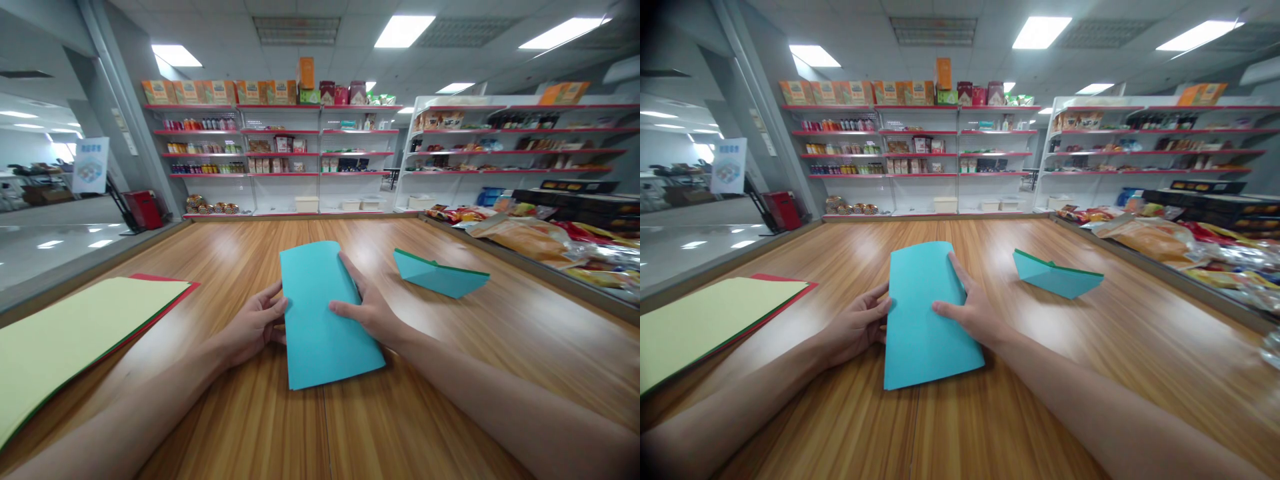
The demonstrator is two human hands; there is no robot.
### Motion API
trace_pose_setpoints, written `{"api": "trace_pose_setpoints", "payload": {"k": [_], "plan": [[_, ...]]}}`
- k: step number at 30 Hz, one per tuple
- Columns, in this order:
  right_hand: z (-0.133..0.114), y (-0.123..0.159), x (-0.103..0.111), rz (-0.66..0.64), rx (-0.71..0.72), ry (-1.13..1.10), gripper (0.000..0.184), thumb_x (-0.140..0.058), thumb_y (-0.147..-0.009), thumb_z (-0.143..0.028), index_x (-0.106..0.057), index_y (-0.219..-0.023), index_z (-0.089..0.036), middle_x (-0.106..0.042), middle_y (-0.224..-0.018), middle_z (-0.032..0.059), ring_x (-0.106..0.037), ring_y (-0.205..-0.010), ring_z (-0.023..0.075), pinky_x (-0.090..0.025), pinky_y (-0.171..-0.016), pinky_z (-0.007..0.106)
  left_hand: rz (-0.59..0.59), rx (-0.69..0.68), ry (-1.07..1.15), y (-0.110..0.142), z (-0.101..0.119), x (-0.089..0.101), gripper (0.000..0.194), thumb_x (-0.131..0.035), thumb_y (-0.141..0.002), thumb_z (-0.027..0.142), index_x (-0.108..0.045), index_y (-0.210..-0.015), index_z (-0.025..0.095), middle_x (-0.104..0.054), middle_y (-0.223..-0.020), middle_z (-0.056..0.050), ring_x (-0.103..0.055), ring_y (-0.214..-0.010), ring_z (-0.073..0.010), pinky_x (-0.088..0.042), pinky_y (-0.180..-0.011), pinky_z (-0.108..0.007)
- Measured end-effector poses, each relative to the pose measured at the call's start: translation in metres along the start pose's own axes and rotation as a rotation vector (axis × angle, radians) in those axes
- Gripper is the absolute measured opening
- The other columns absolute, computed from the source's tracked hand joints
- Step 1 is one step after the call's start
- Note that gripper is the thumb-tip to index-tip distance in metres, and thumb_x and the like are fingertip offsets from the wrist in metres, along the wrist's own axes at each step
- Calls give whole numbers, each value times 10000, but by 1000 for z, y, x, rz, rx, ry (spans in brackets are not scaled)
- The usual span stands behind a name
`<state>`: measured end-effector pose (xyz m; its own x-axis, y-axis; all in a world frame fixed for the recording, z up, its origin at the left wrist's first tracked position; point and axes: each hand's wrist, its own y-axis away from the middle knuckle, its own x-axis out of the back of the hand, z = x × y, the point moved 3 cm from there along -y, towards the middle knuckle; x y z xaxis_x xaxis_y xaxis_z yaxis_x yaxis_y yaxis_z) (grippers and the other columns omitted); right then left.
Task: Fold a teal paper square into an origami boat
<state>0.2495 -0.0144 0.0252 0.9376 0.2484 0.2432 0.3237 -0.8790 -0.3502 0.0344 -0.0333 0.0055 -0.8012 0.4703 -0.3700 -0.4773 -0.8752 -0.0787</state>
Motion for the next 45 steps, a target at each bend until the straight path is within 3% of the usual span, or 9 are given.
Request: {"api": "trace_pose_setpoints", "payload": {"k": [5, 14, 19, 25, 45], "plan": [[-1, -1, 0, 2, 23, 21, 1021, -746, -719, -384, -63, -1476, -329, -320, -1492, 60, -412, -1280, 282, -340, -1066, 490, 36, -31, -25, 0, 1, 0, 659, -589, -893, 230, -245, -1435, 382, -612, -923, -44, -639, -702, -171, -580, -540, -298], [-3, 1, 0, 14, 58, 68, 989, -739, -730, -371, -90, -1475, -337, -294, -1504, 47, -338, -1334, 287, -310, -1083, 499, 47, -47, -33, 2, 2, -3, 759, -612, -875, 255, -150, -1462, 391, -614, -890, -43, -630, -680, -179, -576, -518, -304], [-2, 1, 1, 12, 111, 100, 967, -731, -739, -397, -105, -1474, -338, -261, -1520, 32, -285, -1365, 275, -279, -1106, 472, 48, -52, -36, 2, 3, -4, 755, -591, -886, 240, -131, -1461, 405, -624, -963, -64, -642, -722, -192, -586, -521, -315], [0, 0, 1, 17, 112, 112, 973, -725, -743, -404, -91, -1477, -326, -299, -1503, 50, -320, -1347, 282, -273, -1103, 491, 65, -54, 5, 2, 5, -5, 777, -585, -888, 240, -90, -1462, 415, -618, -846, -31, -649, -673, -194, -587, -479, -318], [-4, 2, 1, 27, 136, 125, 936, -718, -750, -382, -129, -1476, -325, -309, -1499, 40, -279, -1369, 273, -216, -1129, 495, 31, -75, 13, 2, 5, -4, 777, -585, -891, 234, -89, -1460, 421, -603, -840, -26, -635, -676, -182, -586, -500, -319]]}}
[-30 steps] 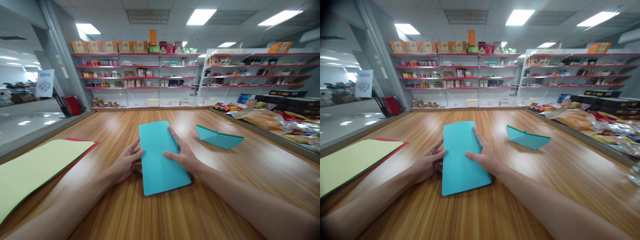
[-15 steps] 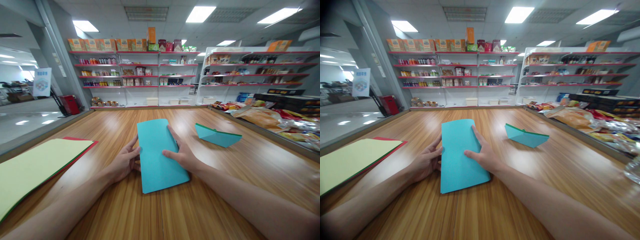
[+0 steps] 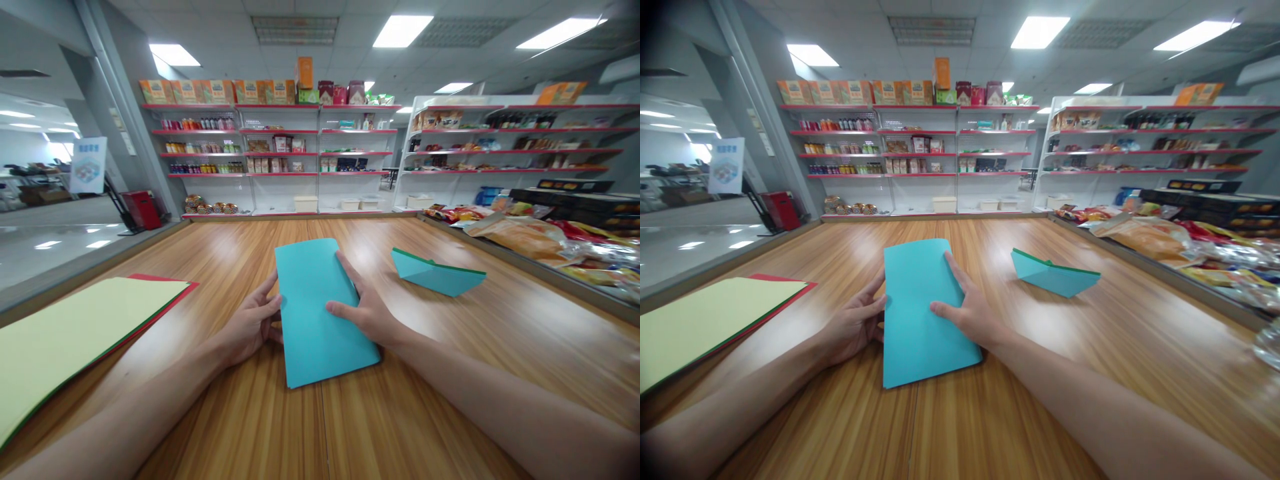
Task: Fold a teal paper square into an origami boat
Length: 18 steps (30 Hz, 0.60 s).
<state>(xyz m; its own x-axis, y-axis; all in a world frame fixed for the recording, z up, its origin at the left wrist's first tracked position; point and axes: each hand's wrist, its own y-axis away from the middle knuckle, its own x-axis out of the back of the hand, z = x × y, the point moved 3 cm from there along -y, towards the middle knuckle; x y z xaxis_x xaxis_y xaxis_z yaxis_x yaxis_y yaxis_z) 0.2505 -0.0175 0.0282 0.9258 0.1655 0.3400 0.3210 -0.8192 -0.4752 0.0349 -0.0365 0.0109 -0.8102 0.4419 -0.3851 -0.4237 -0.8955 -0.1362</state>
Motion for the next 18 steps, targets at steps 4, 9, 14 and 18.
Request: {"api": "trace_pose_setpoints", "payload": {"k": [4, 9, 14, 18], "plan": [[1, 0, 0, 4, -3, -7, 939, -715, -750, -378, -124, -1478, -318, -337, -1485, 44, -282, -1367, 275, -213, -1128, 505, 2, -2, -3, 1, -1, 1, 784, -575, -897, 224, -66, -1458, 429, -605, -850, -26, -630, -668, -175, -589, -503, -328], [2, 0, 0, 15, -15, -9, 940, -710, -753, -387, -117, -1478, -317, -332, -1489, 44, -306, -1356, 276, -239, -1120, 500, 6, -17, -23, 1, -1, 1, 820, -599, -884, 234, -46, -1454, 436, -624, -883, -37, -641, -702, -184, -583, -507, -302], [3, 0, -1, 19, -25, -12, 936, -712, -751, -389, -126, -1478, -320, -317, -1497, 40, -302, -1358, 279, -237, -1121, 492, -11, -16, -36, 1, 1, 0, 825, -599, -884, 233, -40, -1454, 438, -632, -903, -37, -641, -705, -179, -589, -526, -313], [6, -1, 0, 12, -51, -2, 942, -712, -747, -393, -127, -1481, -309, -353, -1477, 46, -333, -1339, 281, -256, -1112, 485, 2, -11, -76, 0, -1, -1, 799, -593, -884, 242, -69, -1463, 411, -627, -986, -64, -638, -738, -187, -583, -526, -316]]}}
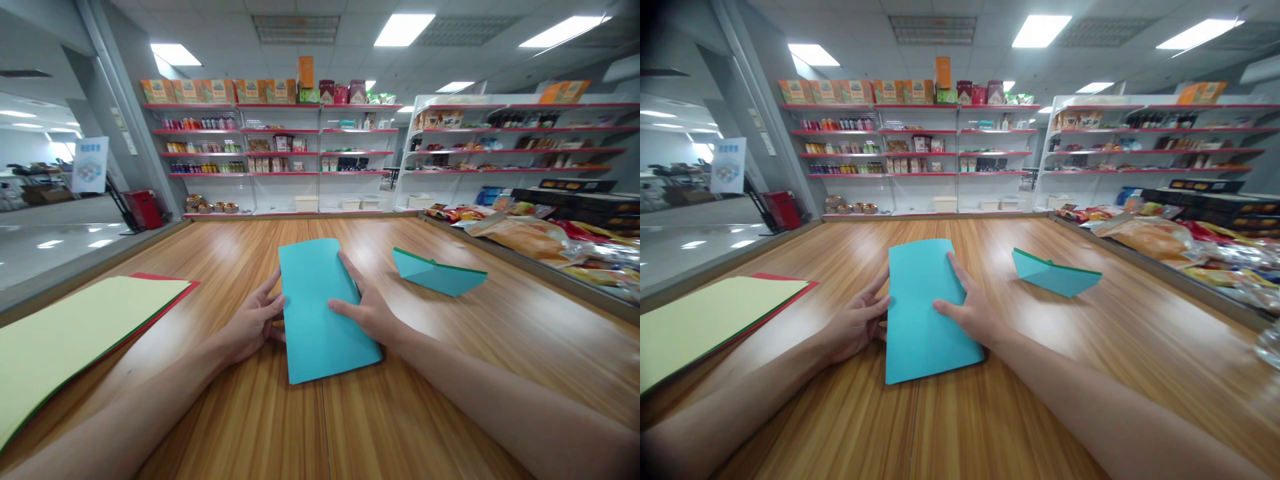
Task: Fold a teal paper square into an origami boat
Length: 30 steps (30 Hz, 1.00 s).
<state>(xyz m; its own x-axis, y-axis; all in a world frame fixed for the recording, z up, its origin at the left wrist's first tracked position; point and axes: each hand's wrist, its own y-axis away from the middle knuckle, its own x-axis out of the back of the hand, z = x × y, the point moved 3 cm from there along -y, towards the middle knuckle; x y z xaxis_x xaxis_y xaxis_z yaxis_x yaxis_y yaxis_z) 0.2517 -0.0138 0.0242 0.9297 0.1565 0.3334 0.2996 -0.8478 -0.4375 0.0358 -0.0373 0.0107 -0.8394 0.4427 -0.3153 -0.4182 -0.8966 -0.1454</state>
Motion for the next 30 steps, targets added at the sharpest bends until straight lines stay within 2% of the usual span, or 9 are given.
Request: {"api": "trace_pose_setpoints", "payload": {"k": [4, 7, 10, 12, 16, 21, 24, 27, 30], "plan": [[4, -3, 1, -16, -56, 95, 927, -711, -737, -386, -161, -1479, -305, -407, -1437, 53, -377, -1306, 291, -277, -1093, 489, 98, -5, -169, -4, -3, 3, 702, -618, -849, 237, -264, -1449, 326, -608, -1064, -83, -631, -783, -189, -564, -578, -303], [8, -4, 0, -23, -110, 207, 908, -705, -726, -384, -205, -1477, -284, -450, -1388, 87, -416, -1264, 322, -292, -1067, 510, 249, -145, -505, -6, -1, 10, 553, -688, -764, 201, -537, -1295, 219, -574, -1165, -105, -566, -1061, -262, -534, -788, -344], [8, -4, -1, -20, -162, 340, 871, -677, -744, -397, -226, -1477, -264, -485, -1310, 127, -461, -1206, 339, -335, -1022, 513, 283, -282, -818, -6, 3, 15, 441, -707, -730, 194, -647, -1166, 183, -553, -1249, -121, -449, -1225, -310, -374, -1024, -422], [5, -3, -2, -18, -186, 434, 837, -645, -769, -407, -228, -1479, -256, -496, -1248, 143, -493, -1159, 338, -360, -994, 508, 206, -294, -957, -7, 3, 15, 410, -661, -776, 215, -638, -1185, 192, -559, -1273, -118, -448, -1238, -307, -281, -1088, -446], [-1, 1, -5, -36, -221, 587, 748, -568, -826, -389, -239, -1477, -222, -444, -1265, 159, -465, -1195, 320, -355, -1010, 468, 48, -276, -1191, -8, 0, 12, 423, -509, -887, 255, -532, -1306, 200, -469, -1400, -83, -405, -1296, -255, -274, -1108, -419], [-2, -2, -4, -46, -208, 650, 700, -517, -851, -439, -297, -1456, -163, -313, -1430, 174, -308, -1341, 302, -279, -1087, 432, 107, -213, -1215, -8, 0, 15, 519, -438, -925, 359, -391, -1406, 169, -412, -1445, -83, -321, -1357, -244, -241, -1133, -432], [-3, -4, -3, -55, -194, 655, 683, -502, -855, -460, -346, -1433, -133, -332, -1434, 192, -314, -1342, 310, -288, -1086, 450, 106, -172, -1194, -7, 0, 14, 526, -425, -927, 388, -397, -1402, 162, -411, -1444, -87, -328, -1353, -247, -247, -1132, -428], [-8, -5, -2, -46, -167, 668, 664, -525, -841, -438, -393, -1404, -110, -325, -1444, 207, -311, -1346, 327, -300, -1082, 476, 88, -154, -1205, -6, -1, 11, 505, -418, -929, 384, -423, -1383, 162, -458, -1411, -92, -392, -1317, -252, -306, -1103, -422], [-16, -3, -3, -68, -32, 686, 615, -538, -839, -333, -400, -1405, -138, -230, -1507, 171, -224, -1390, 305, -258, -1116, 460, 17, -145, -1249, -5, -5, 10, 497, -434, -926, 363, -409, -1387, 180, -533, -1346, -96, -516, -1212, -255, -407, -1024, -419]]}}
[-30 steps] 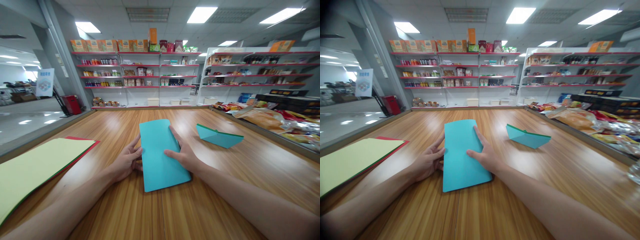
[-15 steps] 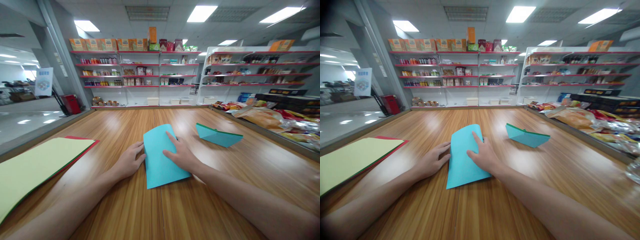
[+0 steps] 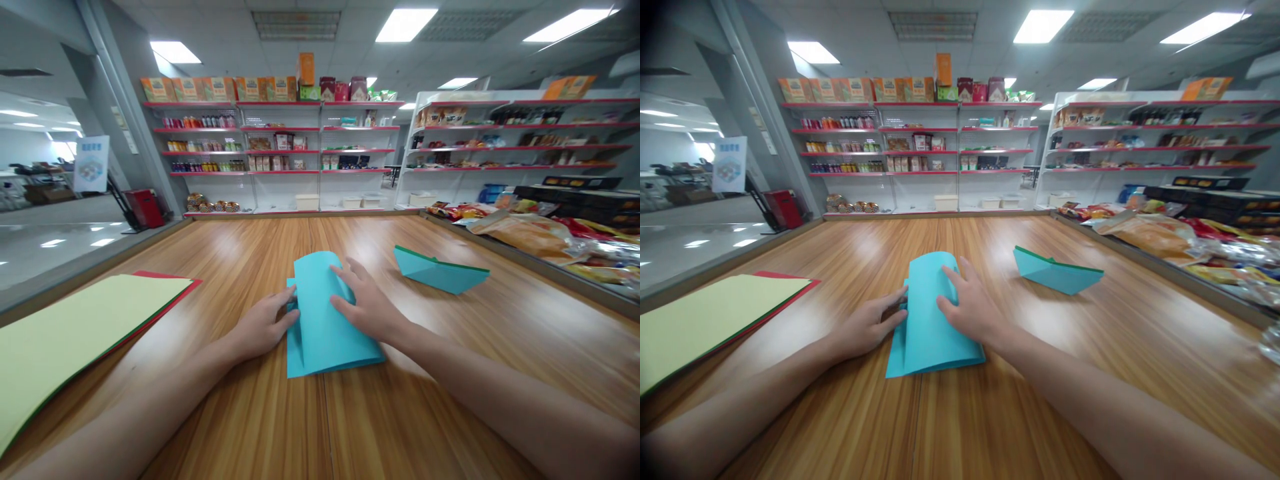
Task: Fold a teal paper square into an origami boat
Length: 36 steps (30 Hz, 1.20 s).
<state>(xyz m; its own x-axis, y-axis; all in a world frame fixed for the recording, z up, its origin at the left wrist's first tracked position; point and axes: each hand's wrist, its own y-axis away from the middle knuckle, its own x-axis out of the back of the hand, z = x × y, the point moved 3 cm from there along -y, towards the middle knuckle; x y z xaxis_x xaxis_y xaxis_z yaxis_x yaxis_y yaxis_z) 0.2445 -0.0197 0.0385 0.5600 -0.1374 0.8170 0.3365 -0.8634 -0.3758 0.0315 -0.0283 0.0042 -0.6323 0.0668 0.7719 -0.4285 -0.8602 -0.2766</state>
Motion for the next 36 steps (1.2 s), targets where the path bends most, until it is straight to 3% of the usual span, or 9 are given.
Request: {"api": "trace_pose_setpoints", "payload": {"k": [3, 6, 10, 15, 19, 26, 36], "plan": [[-7, 2, 1, -44, 211, 16, 520, -488, -860, -219, -453, -1378, -226, -200, -1537, 87, -133, -1420, 274, -206, -1140, 458, -39, -28, -53, 1, -2, -1, 534, -471, -907, 336, -380, -1403, 161, -552, -1320, -117, -548, -1170, -268, -425, -1001, -436], [-8, 3, -1, -133, 291, 52, 432, -447, -877, -181, -568, -1282, -269, -278, -1514, 56, -116, -1419, 296, -192, -1127, 526, -57, -39, -47, 2, -3, 0, 571, -506, -883, 319, -374, -1403, 122, -549, -1318, -138, -539, -1182, -270, -422, -1008, -434], [-5, 2, -4, -194, 252, 78, 434, -455, -862, -153, -591, -1258, -268, -356, -1476, 71, -172, -1403, 330, -211, -1093, 597, -41, -49, -31, 3, -3, 1, 530, -514, -870, 275, -422, -1368, 118, -557, -1312, -127, -529, -1196, -241, -406, -1035, -406], [-3, 2, -7, -230, 232, 96, 409, -467, -857, -155, -626, -1220, -257, -389, -1456, 79, -191, -1397, 337, -214, -1095, 590, 71, -69, -225, 2, -3, 2, 528, -533, -847, 251, -451, -1335, 68, -474, -1369, -174, -419, -1282, -274, -328, -1091, -428], [-2, 3, -9, -253, 237, 121, 403, -456, -866, -166, -626, -1220, -258, -400, -1451, 69, -192, -1395, 341, -223, -1097, 580, 15, -64, -319, 1, -3, 1, 436, -506, -876, 287, -537, -1264, 90, -516, -1318, -156, -463, -1229, -279, -353, -1071, -433], [0, 5, -11, -287, 248, 163, 399, -433, -884, -200, -619, -1232, -263, -403, -1449, 82, -209, -1388, 348, -208, -1108, 551, -25, -107, -356, 2, -3, 2, 439, -483, -901, 312, -531, -1287, 107, -503, -1343, -133, -442, -1241, -267, -342, -1073, -428], [-5, 10, -10, -347, 251, 169, 424, -469, -900, -413, -560, -1291, -276, -361, -1476, 66, -182, -1392, 351, -198, -1090, 583, -43, -116, -342, 3, -4, 2, 468, -485, -900, 330, -507, -1317, 118, -495, -1365, -133, -420, -1267, -285, -336, -1065, -452]]}}
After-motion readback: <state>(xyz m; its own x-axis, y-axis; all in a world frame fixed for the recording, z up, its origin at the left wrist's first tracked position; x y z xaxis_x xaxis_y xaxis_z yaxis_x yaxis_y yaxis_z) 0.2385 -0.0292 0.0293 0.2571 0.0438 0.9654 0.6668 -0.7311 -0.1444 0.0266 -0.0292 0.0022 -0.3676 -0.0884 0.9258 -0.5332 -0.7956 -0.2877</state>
